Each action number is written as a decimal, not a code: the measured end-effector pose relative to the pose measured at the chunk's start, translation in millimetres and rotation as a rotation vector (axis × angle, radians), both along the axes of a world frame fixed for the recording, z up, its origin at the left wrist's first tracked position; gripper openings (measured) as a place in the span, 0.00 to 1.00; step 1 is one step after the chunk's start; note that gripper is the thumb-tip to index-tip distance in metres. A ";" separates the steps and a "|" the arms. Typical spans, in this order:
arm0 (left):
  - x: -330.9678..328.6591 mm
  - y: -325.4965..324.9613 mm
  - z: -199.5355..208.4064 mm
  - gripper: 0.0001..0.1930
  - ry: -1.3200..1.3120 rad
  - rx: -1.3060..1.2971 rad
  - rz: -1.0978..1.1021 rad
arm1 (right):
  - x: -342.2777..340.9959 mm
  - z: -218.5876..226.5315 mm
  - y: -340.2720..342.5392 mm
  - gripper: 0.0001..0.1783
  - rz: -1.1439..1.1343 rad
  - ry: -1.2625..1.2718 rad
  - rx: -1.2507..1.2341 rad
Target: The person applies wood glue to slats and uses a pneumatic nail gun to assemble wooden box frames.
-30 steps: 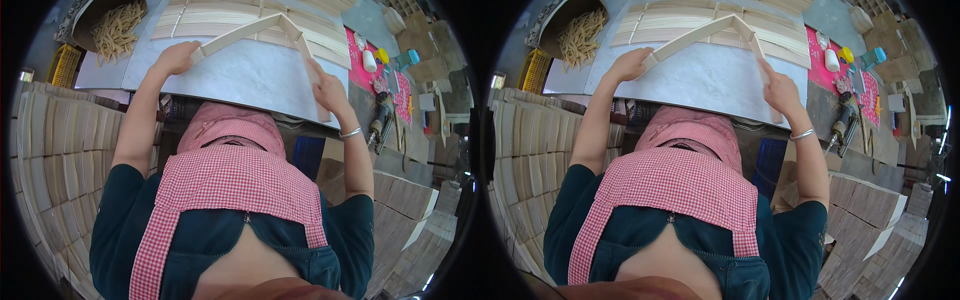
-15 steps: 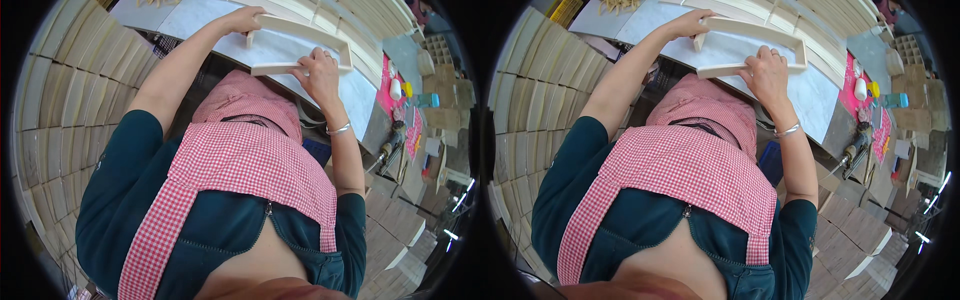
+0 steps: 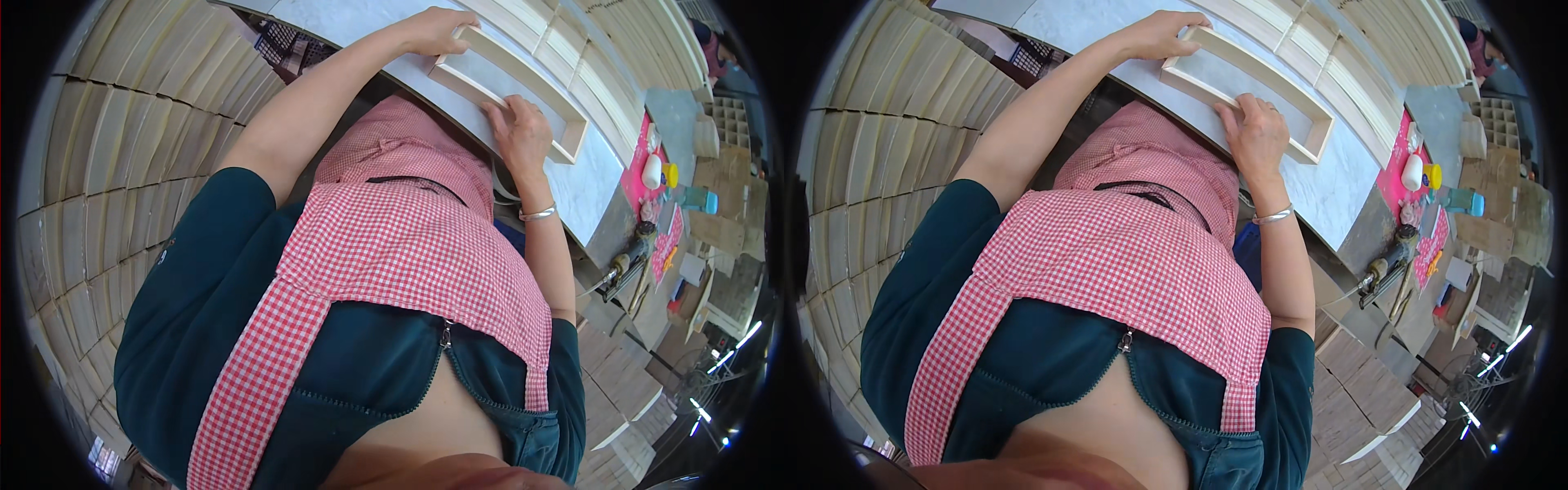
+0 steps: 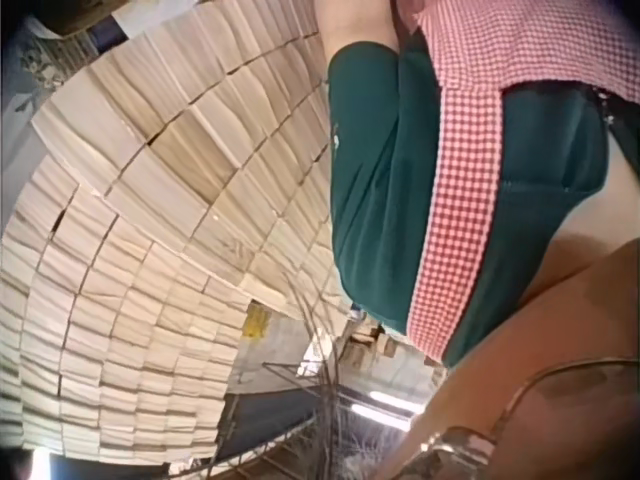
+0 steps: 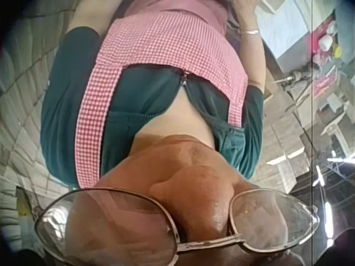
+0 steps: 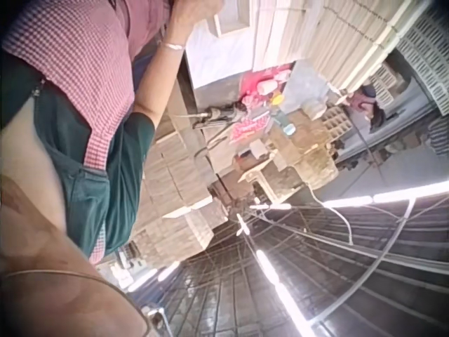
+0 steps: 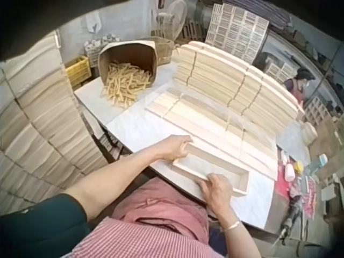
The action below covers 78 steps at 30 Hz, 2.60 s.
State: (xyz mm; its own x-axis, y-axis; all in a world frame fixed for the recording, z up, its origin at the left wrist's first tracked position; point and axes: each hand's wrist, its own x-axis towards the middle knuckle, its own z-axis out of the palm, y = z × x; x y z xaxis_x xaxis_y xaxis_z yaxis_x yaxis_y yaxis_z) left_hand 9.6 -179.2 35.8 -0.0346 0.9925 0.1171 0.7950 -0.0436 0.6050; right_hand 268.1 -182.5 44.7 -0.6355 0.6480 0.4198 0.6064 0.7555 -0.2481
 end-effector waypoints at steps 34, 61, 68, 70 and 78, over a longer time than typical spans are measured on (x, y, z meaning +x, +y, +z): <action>-6.5 -34.8 -23.1 0.60 -0.300 0.044 -0.158 | -90.0 -20.3 -10.9 0.23 -0.156 0.117 0.191; -8.3 -35.4 -20.0 0.44 -0.539 0.135 -0.252 | -379.5 9.0 130.4 0.12 0.624 0.281 0.029; -14.0 -39.2 -9.2 0.36 -0.588 -0.026 -0.248 | -464.6 -16.4 144.8 0.12 0.502 0.135 -0.058; -16.0 -39.0 -9.1 0.35 -0.599 -0.050 -0.248 | -466.6 -4.3 144.1 0.10 0.529 0.141 -0.221; -14.4 -39.7 -9.9 0.27 -0.677 0.073 -0.248 | -487.2 100.5 140.6 0.09 0.465 0.371 -0.458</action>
